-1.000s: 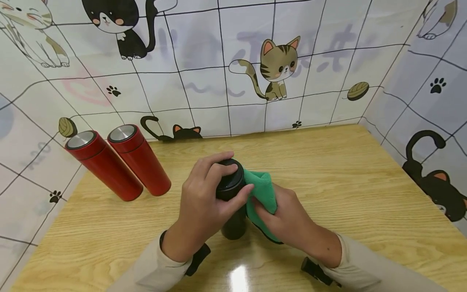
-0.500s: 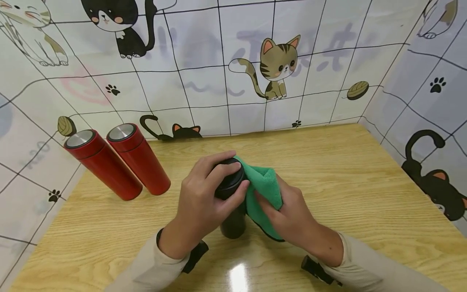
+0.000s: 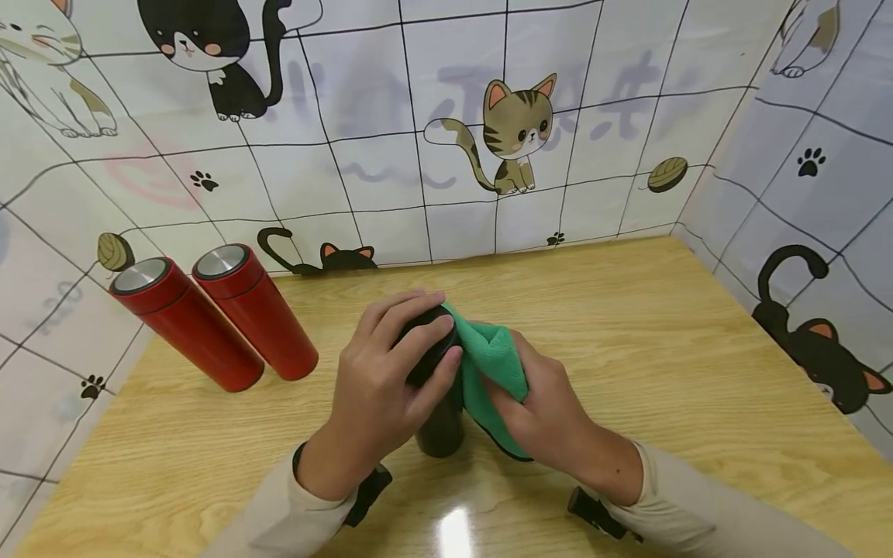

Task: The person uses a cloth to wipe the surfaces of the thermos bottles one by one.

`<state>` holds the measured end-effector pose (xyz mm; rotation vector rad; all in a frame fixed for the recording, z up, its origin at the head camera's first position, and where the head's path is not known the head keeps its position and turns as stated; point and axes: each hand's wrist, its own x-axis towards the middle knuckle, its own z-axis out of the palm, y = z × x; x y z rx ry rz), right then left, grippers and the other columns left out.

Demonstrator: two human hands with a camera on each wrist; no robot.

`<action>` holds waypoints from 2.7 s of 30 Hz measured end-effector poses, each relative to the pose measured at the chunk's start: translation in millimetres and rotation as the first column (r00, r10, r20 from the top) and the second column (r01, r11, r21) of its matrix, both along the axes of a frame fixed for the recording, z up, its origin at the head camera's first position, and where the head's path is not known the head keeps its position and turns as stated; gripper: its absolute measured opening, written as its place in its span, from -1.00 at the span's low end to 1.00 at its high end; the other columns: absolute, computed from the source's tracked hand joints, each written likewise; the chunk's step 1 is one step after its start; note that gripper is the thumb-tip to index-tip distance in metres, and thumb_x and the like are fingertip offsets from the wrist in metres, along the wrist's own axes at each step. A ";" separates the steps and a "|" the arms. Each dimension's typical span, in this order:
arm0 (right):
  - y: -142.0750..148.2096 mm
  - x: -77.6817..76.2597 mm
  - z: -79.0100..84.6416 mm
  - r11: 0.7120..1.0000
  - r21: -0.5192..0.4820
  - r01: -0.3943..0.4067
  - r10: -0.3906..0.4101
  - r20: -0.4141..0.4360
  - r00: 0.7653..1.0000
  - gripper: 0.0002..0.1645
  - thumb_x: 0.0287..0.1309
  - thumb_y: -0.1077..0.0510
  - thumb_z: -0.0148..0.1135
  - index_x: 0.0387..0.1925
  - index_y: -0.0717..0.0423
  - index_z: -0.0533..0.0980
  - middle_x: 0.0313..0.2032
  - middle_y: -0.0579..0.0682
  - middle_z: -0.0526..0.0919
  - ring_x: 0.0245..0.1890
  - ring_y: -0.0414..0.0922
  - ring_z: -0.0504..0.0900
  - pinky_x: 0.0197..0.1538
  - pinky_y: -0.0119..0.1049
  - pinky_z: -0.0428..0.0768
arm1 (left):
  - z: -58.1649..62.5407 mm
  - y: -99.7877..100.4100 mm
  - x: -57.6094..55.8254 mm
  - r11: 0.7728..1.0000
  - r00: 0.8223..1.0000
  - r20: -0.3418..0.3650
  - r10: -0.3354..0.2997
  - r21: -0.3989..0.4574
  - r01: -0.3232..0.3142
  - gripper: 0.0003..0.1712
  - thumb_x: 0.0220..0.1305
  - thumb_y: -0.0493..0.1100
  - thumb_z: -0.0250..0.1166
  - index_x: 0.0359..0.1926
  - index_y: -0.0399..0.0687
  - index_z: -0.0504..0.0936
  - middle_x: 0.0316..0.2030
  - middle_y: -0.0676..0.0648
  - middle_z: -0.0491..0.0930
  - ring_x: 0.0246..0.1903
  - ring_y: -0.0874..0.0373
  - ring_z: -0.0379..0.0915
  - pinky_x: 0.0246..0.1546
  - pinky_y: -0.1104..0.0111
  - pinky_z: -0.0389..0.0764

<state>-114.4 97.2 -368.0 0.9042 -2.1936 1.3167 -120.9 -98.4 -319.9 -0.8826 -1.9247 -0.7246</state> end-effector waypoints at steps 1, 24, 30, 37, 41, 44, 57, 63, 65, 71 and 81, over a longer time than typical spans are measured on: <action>-0.3 0.1 0.7 1.000 -0.008 -0.006 0.006 -0.001 1.000 -0.46 0.20 0.48 0.22 0.22 0.25 0.41 0.09 0.11 0.68 0.09 -0.06 0.69 0.10 -0.32 0.67 | 0.1 -0.2 0.1 1.000 1.000 -0.009 0.001 0.001 -0.001 -0.64 0.44 0.02 0.16 -0.15 -0.16 0.72 0.02 -0.19 0.68 0.11 -0.13 0.55 0.13 0.10 0.63; 0.1 0.4 3.5 1.000 0.011 0.019 -0.019 -0.010 1.000 -0.50 0.19 0.47 0.21 0.17 0.23 0.44 0.02 0.10 0.71 0.03 -0.08 0.70 0.04 -0.27 0.70 | 5.1 -2.4 -2.9 0.998 0.997 -0.044 -0.058 -0.002 0.058 -0.63 0.35 -0.07 0.16 -0.03 -0.25 0.68 -0.02 -0.17 0.71 0.07 -0.09 0.61 0.16 0.19 0.63; 0.8 1.1 3.4 0.998 -0.055 0.017 -0.019 -0.037 0.999 -0.49 0.13 0.52 0.23 0.14 0.28 0.45 -0.02 0.15 0.71 0.01 -0.07 0.71 0.07 -0.44 0.65 | 5.6 -3.2 -2.7 0.997 0.996 -0.039 -0.080 -0.009 0.079 -0.64 0.38 -0.06 0.17 -0.03 -0.21 0.71 0.05 -0.21 0.68 0.17 -0.12 0.54 0.25 0.17 0.55; 0.0 0.3 1.3 0.999 -0.053 0.007 -0.008 -0.019 1.000 -0.47 0.16 0.52 0.21 0.17 0.26 0.43 0.05 0.14 0.70 0.07 -0.09 0.69 0.11 -0.45 0.63 | 7.4 -9.6 -3.1 0.998 0.998 -0.057 -0.035 -0.050 0.032 -0.61 0.47 0.00 0.07 -0.01 -0.09 0.74 0.04 -0.26 0.57 0.08 -0.18 0.44 0.09 0.01 0.41; -1.2 -0.2 0.5 0.998 -0.059 0.028 -0.029 -0.026 0.999 -0.48 0.14 0.51 0.22 0.16 0.26 0.45 0.03 0.13 0.71 0.06 -0.09 0.69 0.11 -0.49 0.61 | 6.4 -10.7 -3.6 0.997 0.997 -0.046 -0.056 -0.055 0.053 -0.60 0.49 -0.06 0.01 0.00 -0.12 0.72 -0.02 -0.23 0.60 0.06 -0.17 0.46 0.07 0.02 0.43; -1.5 -0.5 1.1 0.994 -0.102 0.042 -0.048 -0.050 0.998 -0.48 0.10 0.53 0.24 0.12 0.29 0.47 -0.01 0.16 0.72 0.05 -0.14 0.69 0.10 -0.51 0.60 | 4.9 -10.4 -4.9 0.996 0.996 -0.045 -0.074 -0.046 0.072 -0.62 0.48 -0.12 0.00 -0.01 -0.17 0.70 0.00 -0.23 0.62 0.11 -0.17 0.48 0.13 0.02 0.45; -2.2 -3.2 1.9 0.993 -0.108 0.040 -0.047 -0.062 0.997 -0.46 0.08 0.48 0.32 0.14 0.27 0.47 -0.02 0.14 0.72 0.01 -0.12 0.71 0.07 -0.48 0.63 | 1.1 -9.7 -10.4 0.998 0.997 -0.045 -0.056 -0.045 0.054 -0.67 0.39 -0.08 0.14 -0.06 -0.23 0.65 0.01 -0.25 0.60 0.15 -0.14 0.52 0.16 0.04 0.53; -2.9 -4.9 0.1 0.999 -0.011 0.048 -0.048 0.030 0.998 -0.47 0.12 0.39 0.37 0.15 0.25 0.49 0.01 0.13 0.71 0.04 -0.03 0.71 0.05 -0.22 0.70 | 0.1 -10.6 -11.2 0.998 0.998 -0.043 -0.040 -0.052 0.038 -0.67 0.35 -0.07 0.22 -0.06 -0.25 0.65 0.02 -0.27 0.60 0.16 -0.12 0.54 0.18 0.07 0.60; -3.1 -5.7 -2.4 0.998 0.024 0.062 -0.062 0.030 0.998 -0.52 0.15 0.38 0.35 0.13 0.25 0.50 0.01 0.11 0.71 0.04 -0.03 0.70 0.03 -0.15 0.71 | -0.3 -10.8 -11.4 0.998 0.999 -0.034 -0.040 -0.059 0.038 -0.68 0.31 -0.10 0.29 -0.06 -0.26 0.64 0.02 -0.28 0.59 0.16 -0.13 0.55 0.17 0.07 0.61; -4.0 -5.9 -5.4 0.997 0.033 0.074 -0.074 -0.019 0.997 -0.54 0.16 0.41 0.31 0.12 0.23 0.52 0.00 0.09 0.72 0.03 -0.05 0.71 0.04 -0.20 0.71 | -0.8 -11.5 -10.2 0.997 1.000 -0.008 -0.028 -0.075 0.028 -0.61 0.11 -0.16 0.51 -0.09 -0.26 0.62 0.00 -0.27 0.58 0.13 -0.11 0.57 0.11 0.08 0.64; -1.9 -6.3 -2.6 0.997 -0.009 0.078 -0.078 -0.019 0.997 -0.54 0.16 0.45 0.29 0.12 0.22 0.52 0.00 0.08 0.73 0.03 -0.07 0.70 0.07 -0.33 0.68 | 5.2 -13.7 -12.2 0.990 0.992 0.052 -0.114 -0.074 0.118 -0.46 0.09 -0.21 0.52 0.08 -0.27 0.56 0.08 -0.28 0.55 0.16 -0.08 0.55 0.16 0.16 0.62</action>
